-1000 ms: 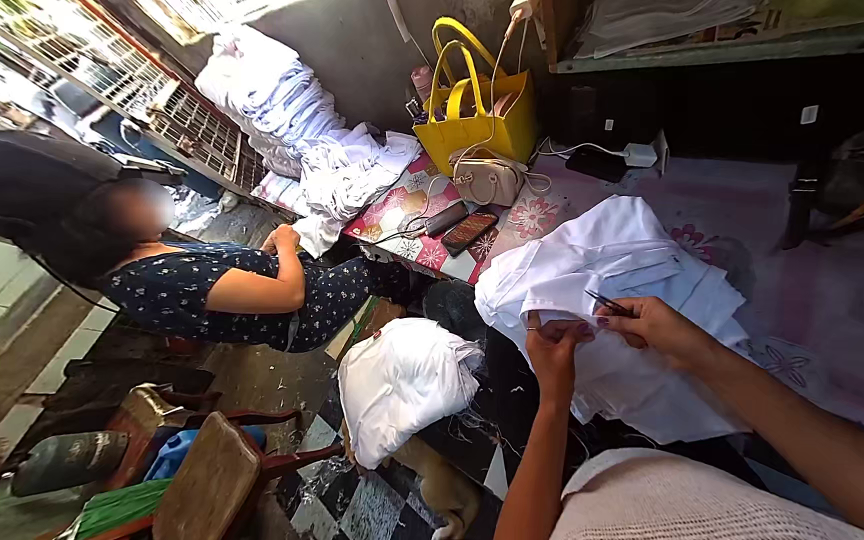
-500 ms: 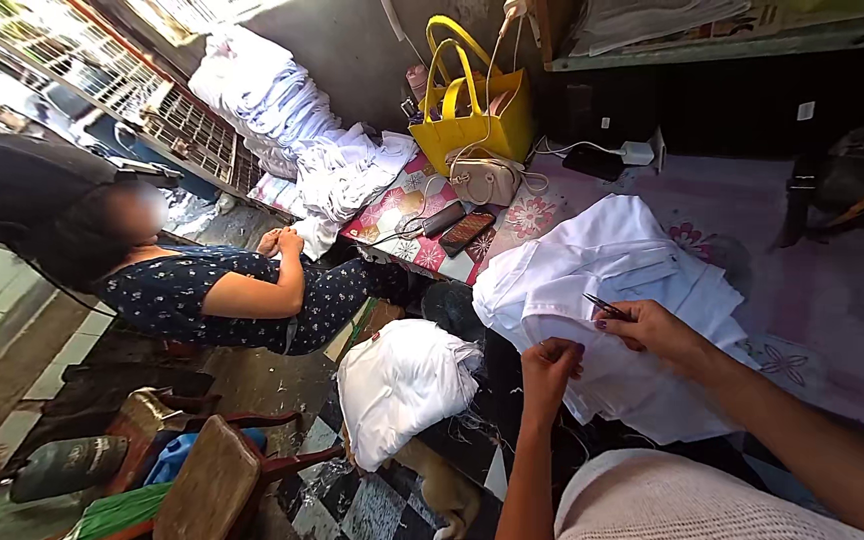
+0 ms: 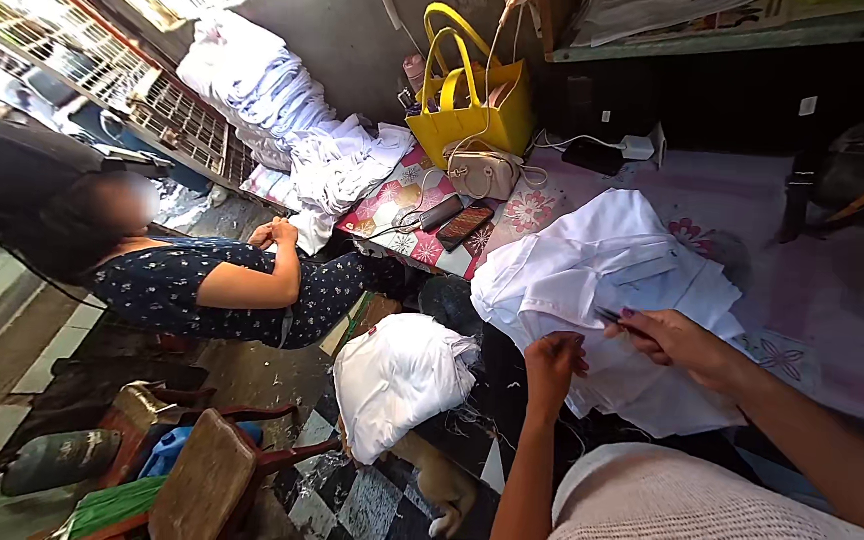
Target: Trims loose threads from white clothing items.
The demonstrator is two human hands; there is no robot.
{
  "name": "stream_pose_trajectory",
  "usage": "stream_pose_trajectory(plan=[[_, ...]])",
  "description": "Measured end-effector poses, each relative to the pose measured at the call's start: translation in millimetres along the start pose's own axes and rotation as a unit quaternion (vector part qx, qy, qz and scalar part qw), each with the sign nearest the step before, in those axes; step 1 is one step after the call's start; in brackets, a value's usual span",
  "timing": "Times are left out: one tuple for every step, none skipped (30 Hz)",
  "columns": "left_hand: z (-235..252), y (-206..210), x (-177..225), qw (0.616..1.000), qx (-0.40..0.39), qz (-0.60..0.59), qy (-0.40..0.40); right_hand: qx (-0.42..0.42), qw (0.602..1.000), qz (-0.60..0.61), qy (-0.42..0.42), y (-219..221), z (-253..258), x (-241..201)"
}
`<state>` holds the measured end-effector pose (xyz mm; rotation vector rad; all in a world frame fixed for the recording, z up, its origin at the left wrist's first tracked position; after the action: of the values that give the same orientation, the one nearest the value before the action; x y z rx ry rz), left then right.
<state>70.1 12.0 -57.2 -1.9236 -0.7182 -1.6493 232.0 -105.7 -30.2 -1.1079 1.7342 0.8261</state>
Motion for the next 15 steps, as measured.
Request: stream_pose_trajectory(plan=[[-2.4, -1.6, 0.1, 1.0, 0.003, -0.004, -0.002, -0.008, 1.0, -0.007, 0.008, -0.8, -3.9, 2.5], [-4.5, -2.3, 0.9, 1.0, 0.006, -0.003, 0.0, -0.009, 1.0, -0.019, 0.014, -0.7, -6.1, 5.5], [-6.2, -2.3, 2.4, 1.0, 0.009, 0.004, 0.005, -0.005, 0.999, -0.033, 0.018, 0.0, -6.9, 8.4], [-7.5, -1.7, 3.8, 1.0, 0.013, 0.018, 0.015, 0.0, 0.999, -0.051, 0.019, 1.1, -6.4, 10.7], [-8.3, -0.5, 4.6, 0.999, 0.015, 0.032, 0.029, 0.003, 0.998, -0.066, 0.02, 2.3, -4.9, 12.1], [-8.8, 1.3, 4.8, 0.998, 0.017, 0.045, 0.045, 0.004, 0.997, -0.077, 0.021, 3.8, -2.8, 12.6], [-9.1, 3.3, 4.6, 0.996, 0.019, 0.057, 0.062, 0.007, 0.996, -0.083, 0.022, 5.7, -0.4, 11.8], [-9.3, 5.0, 4.0, 0.995, 0.02, 0.065, 0.076, 0.008, 0.996, -0.087, 0.022, 7.5, 2.2, 10.5], [-9.6, 6.5, 3.5, 0.994, 0.021, 0.07, 0.085, 0.01, 0.996, -0.088, 0.021, 9.0, 4.9, 9.0], [-9.8, 7.3, 3.2, 0.993, 0.022, 0.072, 0.091, 0.012, 0.996, -0.088, 0.019, 10.3, 7.6, 7.5], [-10.1, 7.5, 2.8, 0.992, 0.024, 0.075, 0.094, 0.016, 0.996, -0.09, 0.018, 11.5, 10.0, 6.5], [-10.2, 7.5, 2.3, 0.992, 0.026, 0.078, 0.094, 0.022, 0.996, -0.09, 0.015, 12.2, 11.8, 6.3], [-10.3, 7.2, 1.7, 0.992, 0.028, 0.082, 0.092, 0.03, 0.996, -0.089, 0.012, 12.5, 12.9, 7.7], [-10.5, 6.8, 1.4, 0.992, 0.029, 0.087, 0.084, 0.036, 0.995, -0.088, 0.007, 12.0, 12.9, 9.9], [-10.8, 6.4, 1.6, 0.993, 0.028, 0.09, 0.069, 0.041, 0.995, -0.087, 0.005, 11.2, 11.5, 12.2]])
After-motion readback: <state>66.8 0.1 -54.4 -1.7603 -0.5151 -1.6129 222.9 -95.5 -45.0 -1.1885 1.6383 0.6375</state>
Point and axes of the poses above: each hand's wrist, its own z-axis towards the middle knuckle, its own y-axis out of the palm, x = y × z, the point moved 2 cm from there along z, towards the middle knuckle, and after that the axes turned 1 degree about -x, right-handed, at the moved point
